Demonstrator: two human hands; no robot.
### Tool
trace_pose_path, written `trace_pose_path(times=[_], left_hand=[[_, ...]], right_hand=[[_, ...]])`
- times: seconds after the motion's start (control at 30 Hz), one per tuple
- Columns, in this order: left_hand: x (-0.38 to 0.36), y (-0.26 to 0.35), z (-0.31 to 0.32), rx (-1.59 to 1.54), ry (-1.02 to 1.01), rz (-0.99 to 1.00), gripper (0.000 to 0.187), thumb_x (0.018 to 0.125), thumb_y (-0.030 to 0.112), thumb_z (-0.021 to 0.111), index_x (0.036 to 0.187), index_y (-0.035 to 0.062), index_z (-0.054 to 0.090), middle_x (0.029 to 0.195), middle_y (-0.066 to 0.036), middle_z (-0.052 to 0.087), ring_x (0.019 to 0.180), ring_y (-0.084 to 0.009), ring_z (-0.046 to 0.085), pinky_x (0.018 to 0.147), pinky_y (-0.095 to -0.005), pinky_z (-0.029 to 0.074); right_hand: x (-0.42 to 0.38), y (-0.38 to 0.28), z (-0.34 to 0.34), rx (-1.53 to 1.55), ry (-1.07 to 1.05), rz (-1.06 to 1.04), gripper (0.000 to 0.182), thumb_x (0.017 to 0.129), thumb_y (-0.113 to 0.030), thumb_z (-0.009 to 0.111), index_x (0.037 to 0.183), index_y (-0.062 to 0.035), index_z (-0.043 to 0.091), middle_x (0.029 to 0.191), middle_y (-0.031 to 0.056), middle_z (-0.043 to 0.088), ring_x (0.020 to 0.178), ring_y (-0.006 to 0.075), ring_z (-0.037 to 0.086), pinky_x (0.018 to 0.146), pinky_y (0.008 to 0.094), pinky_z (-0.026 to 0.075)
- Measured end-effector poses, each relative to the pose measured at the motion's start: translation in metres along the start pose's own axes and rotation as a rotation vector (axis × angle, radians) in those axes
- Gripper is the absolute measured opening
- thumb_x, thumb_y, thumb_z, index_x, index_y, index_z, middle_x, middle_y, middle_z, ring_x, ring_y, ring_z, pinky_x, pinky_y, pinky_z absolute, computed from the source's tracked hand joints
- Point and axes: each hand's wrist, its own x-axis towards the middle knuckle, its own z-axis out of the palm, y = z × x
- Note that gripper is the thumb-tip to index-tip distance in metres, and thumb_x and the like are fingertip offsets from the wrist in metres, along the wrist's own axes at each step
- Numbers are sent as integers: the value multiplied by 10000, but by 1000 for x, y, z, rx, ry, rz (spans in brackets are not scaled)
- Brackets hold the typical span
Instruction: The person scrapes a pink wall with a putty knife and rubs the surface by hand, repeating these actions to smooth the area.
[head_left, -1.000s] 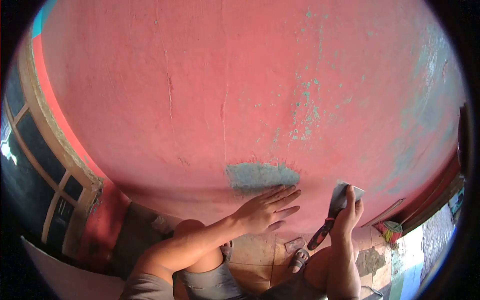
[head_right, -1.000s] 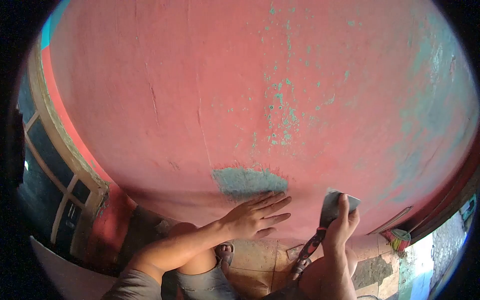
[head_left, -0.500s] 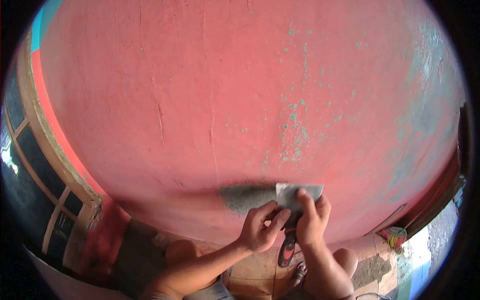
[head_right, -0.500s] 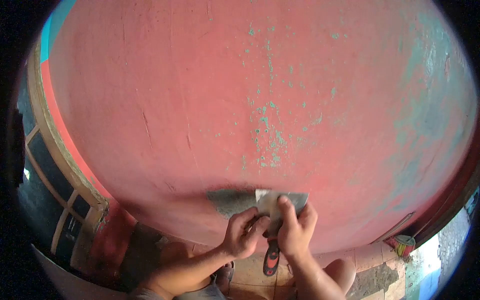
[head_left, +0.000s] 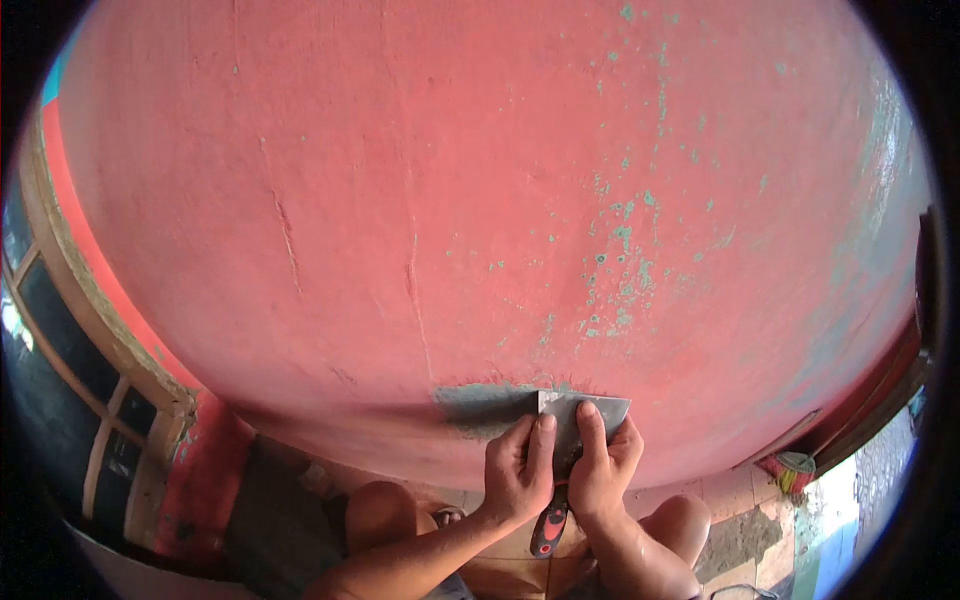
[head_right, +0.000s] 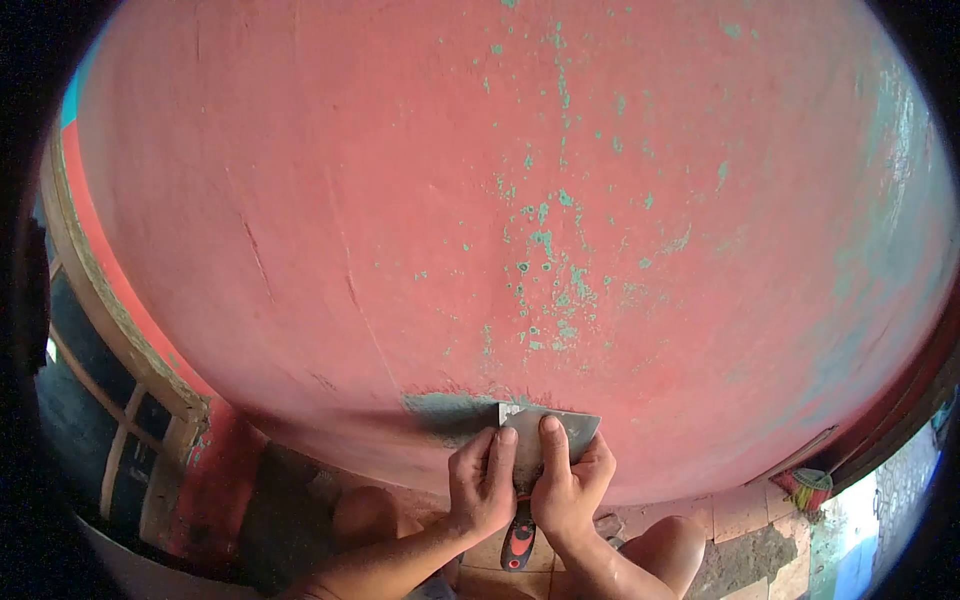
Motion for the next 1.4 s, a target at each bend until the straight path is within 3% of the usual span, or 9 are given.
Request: trace_pose_path(times=[0.17, 0.27, 0.43, 0.6, 0.73, 1.1, 1.23, 1.4], left_hand=[[4, 4, 11, -76, 68, -2, 321, 1047, 195, 511, 775, 24, 507, 620, 25, 415, 629, -44, 377, 521, -271, 335], [4, 2, 7, -7, 43, 18, 340, 1060, 227, 492, 794, 20, 537, 684, 41, 480, 695, -39, 403, 559, -255, 357], [2, 2, 9, -22, 58, -25, 357, 1062, 227, 487, 768, 27, 513, 668, 49, 450, 679, -41, 376, 541, -265, 328], [8, 5, 11, 4, 96, 71, 327, 1048, 223, 521, 795, 16, 536, 615, 8, 410, 634, -46, 371, 516, -276, 334], [11, 5, 2, 74, 81, 74, 328, 1043, 218, 527, 790, 11, 539, 608, 3, 412, 634, -50, 390, 519, -285, 345], [8, 3, 9, -114, 78, 6, 327, 1047, 202, 524, 778, 18, 536, 630, 31, 399, 643, -35, 369, 521, -262, 321], [11, 5, 3, -10, 51, -31, 349, 1050, 227, 524, 770, 19, 535, 637, 38, 391, 655, -33, 363, 528, -257, 319], [10, 9, 8, -13, 104, 41, 346, 1046, 237, 534, 788, 7, 543, 636, 27, 406, 654, -40, 375, 527, -267, 333]], right_hand=[[3, -15, -1, -66, -28, 40, 219, 971, -170, 657, 918, 42, 641, 805, 26, 666, 726, 60, 559, 634, 238, 465], [3, -14, 2, -51, -4, 21, 216, 973, -162, 653, 918, 47, 643, 798, 23, 666, 718, 60, 557, 625, 238, 462], [0, -12, -3, -63, -14, 36, 214, 976, -151, 645, 911, 53, 639, 803, 24, 667, 732, 62, 555, 632, 238, 460], [5, -10, 5, -32, 16, -83, 189, 969, -129, 640, 912, 51, 633, 804, 26, 664, 743, 64, 554, 639, 242, 462], [2, -12, 5, -57, -11, -32, 179, 963, -122, 649, 918, 51, 640, 819, 34, 679, 763, 70, 570, 660, 241, 474], [1, -19, 9, -12, 3, -26, 204, 967, -137, 654, 903, 56, 639, 813, 24, 672, 753, 61, 557, 649, 237, 467], [0, -15, 3, -78, -1, 32, 202, 967, -140, 654, 916, 55, 642, 821, 22, 672, 754, 62, 555, 650, 235, 464], [-1, -13, 9, -49, 11, -79, 207, 965, -144, 655, 923, 58, 632, 821, 17, 666, 746, 57, 546, 643, 234, 457]])
